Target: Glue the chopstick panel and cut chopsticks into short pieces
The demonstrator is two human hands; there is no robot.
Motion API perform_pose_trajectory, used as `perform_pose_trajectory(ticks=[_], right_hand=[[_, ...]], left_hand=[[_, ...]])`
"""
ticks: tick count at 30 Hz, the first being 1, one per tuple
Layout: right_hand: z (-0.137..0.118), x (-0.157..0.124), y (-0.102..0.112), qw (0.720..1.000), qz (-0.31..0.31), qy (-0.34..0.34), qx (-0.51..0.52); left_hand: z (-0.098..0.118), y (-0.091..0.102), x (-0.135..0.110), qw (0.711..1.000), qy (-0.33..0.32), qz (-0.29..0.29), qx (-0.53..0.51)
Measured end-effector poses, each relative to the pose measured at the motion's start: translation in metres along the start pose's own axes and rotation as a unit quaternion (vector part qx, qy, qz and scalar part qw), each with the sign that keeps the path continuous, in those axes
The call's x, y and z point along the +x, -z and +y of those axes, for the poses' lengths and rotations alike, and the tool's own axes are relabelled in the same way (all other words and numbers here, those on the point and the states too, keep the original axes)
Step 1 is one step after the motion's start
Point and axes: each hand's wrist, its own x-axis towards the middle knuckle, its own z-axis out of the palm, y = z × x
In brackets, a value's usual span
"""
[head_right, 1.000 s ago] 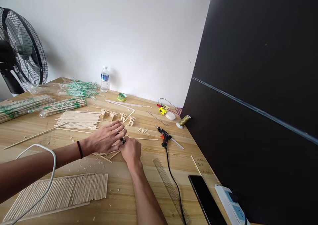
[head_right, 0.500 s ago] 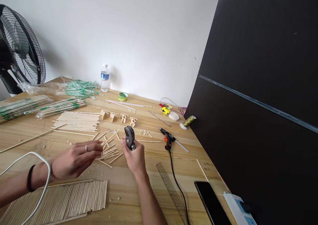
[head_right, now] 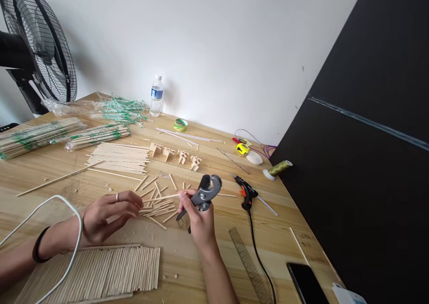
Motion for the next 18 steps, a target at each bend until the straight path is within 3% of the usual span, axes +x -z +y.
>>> perform_pose_trajectory(ticks=[3, 6, 9, 11, 14, 18], right_hand=[[0.003, 0.003, 0.002, 0.999, 0.048, -0.003, 0.000], [0.005, 0.005, 0.004, 0.998, 0.063, -0.016, 0.000], [0.006, 0.005, 0.003, 0.998, 0.063, -0.024, -0.004], [0.005, 0.004, 0.002, 0.998, 0.058, -0.025, -0.007], [0.003, 0.001, 0.000, 0.999, 0.048, -0.026, -0.002], [0.002, -0.001, -0.003, 0.999, 0.037, -0.029, 0.001]], left_hand=[[0.001, 0.013, -0.003, 0.992, 0.110, 0.012, 0.055], [-0.001, 0.020, -0.005, 0.971, 0.191, -0.047, 0.134], [-0.006, 0.017, -0.006, 0.959, 0.191, -0.105, 0.179], [-0.010, 0.011, -0.007, 0.958, 0.174, -0.113, 0.200], [-0.016, 0.004, -0.009, 0.962, 0.157, -0.069, 0.212], [-0.013, 0.006, -0.009, 0.968, 0.196, -0.016, 0.155]])
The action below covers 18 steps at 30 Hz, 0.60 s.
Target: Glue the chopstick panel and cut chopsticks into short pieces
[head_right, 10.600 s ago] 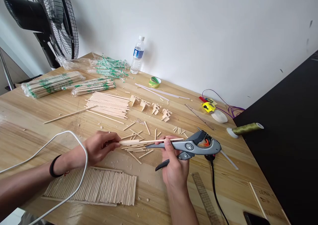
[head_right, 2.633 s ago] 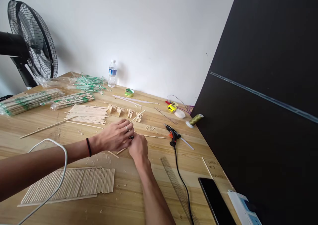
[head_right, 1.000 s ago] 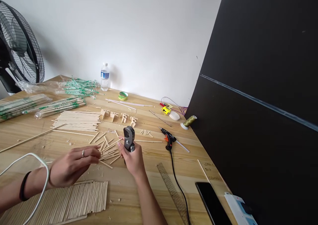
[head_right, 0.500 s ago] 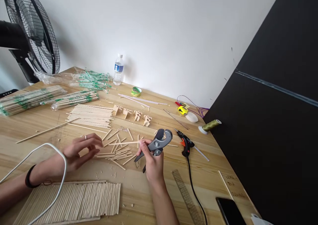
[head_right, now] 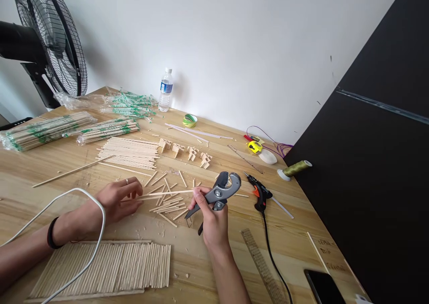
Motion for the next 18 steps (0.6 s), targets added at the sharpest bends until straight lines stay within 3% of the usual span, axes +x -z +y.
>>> perform_pose_trajectory(ticks=[9, 18], right_hand=[[0.003, -0.005, -0.002, 0.993, -0.013, 0.050, -0.104], [0.000, -0.008, -0.002, 0.983, 0.004, 0.088, -0.159]], left_hand=[[0.017, 0.010, 0.001, 0.992, 0.088, -0.001, -0.096], [0.019, 0.017, 0.002, 0.981, 0.084, -0.007, -0.176]])
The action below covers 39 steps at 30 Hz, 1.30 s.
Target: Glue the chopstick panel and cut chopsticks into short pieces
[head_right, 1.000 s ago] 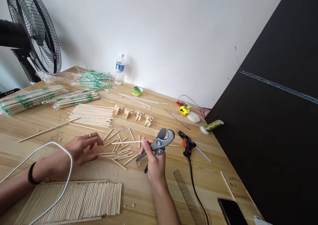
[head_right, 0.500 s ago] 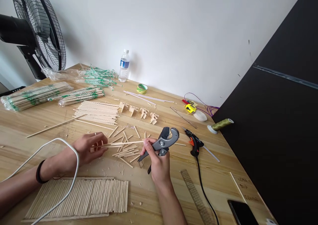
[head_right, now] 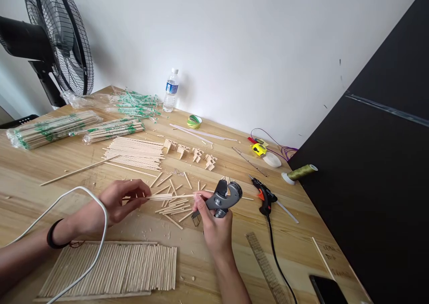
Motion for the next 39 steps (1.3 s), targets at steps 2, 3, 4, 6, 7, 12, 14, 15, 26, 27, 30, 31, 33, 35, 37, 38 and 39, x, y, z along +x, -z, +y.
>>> perform_pose_trajectory(ticks=[2, 3, 4, 6, 7, 12, 14, 15, 26, 27, 30, 31, 33, 35, 37, 38, 39], right_hand=[[-0.0017, 0.0004, -0.0004, 1.000, 0.009, 0.005, -0.006], [-0.0024, 0.0005, -0.0006, 1.000, 0.013, 0.008, -0.007], [-0.0028, 0.0004, -0.0009, 1.000, 0.016, 0.010, -0.009], [-0.0032, -0.0003, -0.0013, 1.000, 0.020, 0.017, -0.016], [-0.0030, -0.0008, -0.0015, 0.999, 0.020, 0.022, -0.023], [-0.0007, -0.0035, -0.0019, 0.996, 0.022, 0.046, -0.078], [-0.0009, -0.0038, -0.0018, 0.994, 0.020, 0.049, -0.092], [-0.0014, -0.0038, -0.0017, 0.994, 0.019, 0.049, -0.095], [-0.0015, -0.0032, 0.0015, 0.991, 0.022, 0.072, -0.114], [-0.0014, -0.0027, 0.0018, 0.990, 0.022, 0.074, -0.117], [-0.0027, -0.0008, 0.0024, 0.988, 0.020, 0.092, -0.125], [-0.0035, -0.0001, 0.0024, 0.987, 0.018, 0.097, -0.127], [-0.0053, 0.0009, 0.0023, 0.986, 0.017, 0.103, -0.131], [-0.0067, 0.0012, 0.0019, 0.986, 0.011, 0.102, -0.135], [-0.0071, 0.0008, 0.0015, 0.985, -0.003, 0.101, -0.137], [-0.0069, 0.0005, 0.0014, 0.985, -0.009, 0.101, -0.139], [-0.0064, 0.0001, 0.0012, 0.985, -0.014, 0.101, -0.141]], left_hand=[[0.0004, 0.0001, -0.0002, 1.000, -0.001, 0.002, -0.005], [0.0004, 0.0000, -0.0002, 1.000, -0.001, 0.004, -0.006], [0.0004, -0.0001, -0.0001, 1.000, 0.001, 0.007, -0.007], [-0.0001, -0.0003, 0.0000, 1.000, 0.003, 0.010, -0.008], [-0.0004, -0.0004, 0.0000, 1.000, 0.005, 0.011, -0.009], [-0.0019, -0.0008, 0.0005, 1.000, 0.002, 0.007, 0.010], [-0.0019, -0.0005, 0.0011, 1.000, -0.008, 0.000, 0.021], [-0.0018, -0.0002, 0.0013, 1.000, -0.009, -0.003, 0.024], [-0.0029, -0.0010, 0.0016, 1.000, 0.004, -0.009, 0.025], [-0.0035, -0.0016, 0.0016, 1.000, 0.006, -0.006, 0.024], [-0.0050, -0.0025, 0.0016, 0.999, 0.001, 0.002, 0.033], [-0.0050, -0.0025, 0.0015, 0.999, -0.006, 0.005, 0.038], [-0.0040, -0.0020, 0.0007, 0.999, -0.020, 0.008, 0.046], [-0.0019, -0.0016, -0.0008, 0.999, -0.025, 0.001, 0.047], [0.0001, -0.0019, -0.0028, 0.999, -0.019, -0.004, 0.046], [0.0007, -0.0024, -0.0036, 0.999, -0.016, -0.003, 0.046], [0.0008, -0.0030, -0.0042, 0.999, -0.014, -0.002, 0.046]])
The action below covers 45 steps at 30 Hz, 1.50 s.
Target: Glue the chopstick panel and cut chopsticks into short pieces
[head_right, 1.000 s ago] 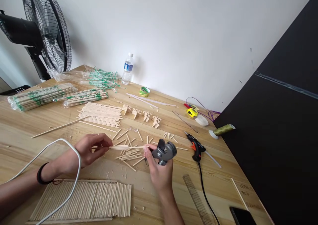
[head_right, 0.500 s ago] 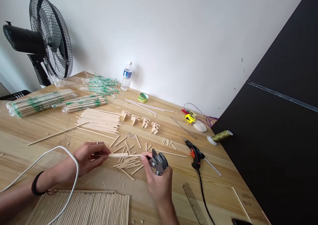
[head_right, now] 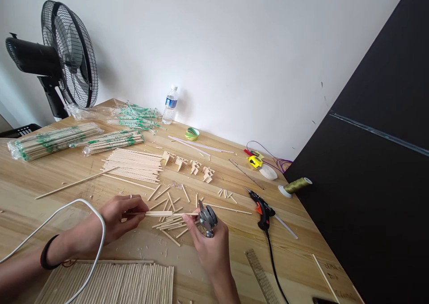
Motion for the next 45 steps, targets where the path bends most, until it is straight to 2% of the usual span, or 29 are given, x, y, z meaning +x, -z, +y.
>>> perform_pose_trajectory(ticks=[11, 18, 25, 32, 36, 41, 45], right_hand=[[0.000, -0.006, -0.003, 1.000, 0.002, -0.018, -0.011], [-0.002, -0.009, -0.004, 1.000, -0.012, -0.024, 0.000], [-0.007, -0.008, -0.005, 1.000, -0.004, -0.006, -0.009], [0.000, -0.005, 0.001, 0.998, 0.064, -0.006, -0.029], [0.004, -0.003, 0.002, 0.993, 0.097, 0.001, -0.070], [0.001, -0.005, -0.004, 0.992, 0.075, 0.052, -0.092], [-0.005, -0.007, -0.009, 0.995, 0.054, 0.055, -0.057]], left_hand=[[-0.004, -0.004, 0.003, 1.000, 0.018, 0.006, -0.018], [-0.003, 0.000, 0.002, 1.000, -0.005, 0.020, 0.001], [0.002, 0.002, 0.001, 0.999, -0.035, 0.003, 0.024], [0.003, 0.003, 0.002, 0.999, -0.014, 0.022, 0.030], [0.001, 0.000, 0.001, 0.998, -0.024, 0.055, 0.018], [0.001, -0.005, -0.001, 0.996, -0.046, 0.075, -0.021], [0.003, -0.006, -0.004, 0.995, -0.051, 0.069, -0.058]])
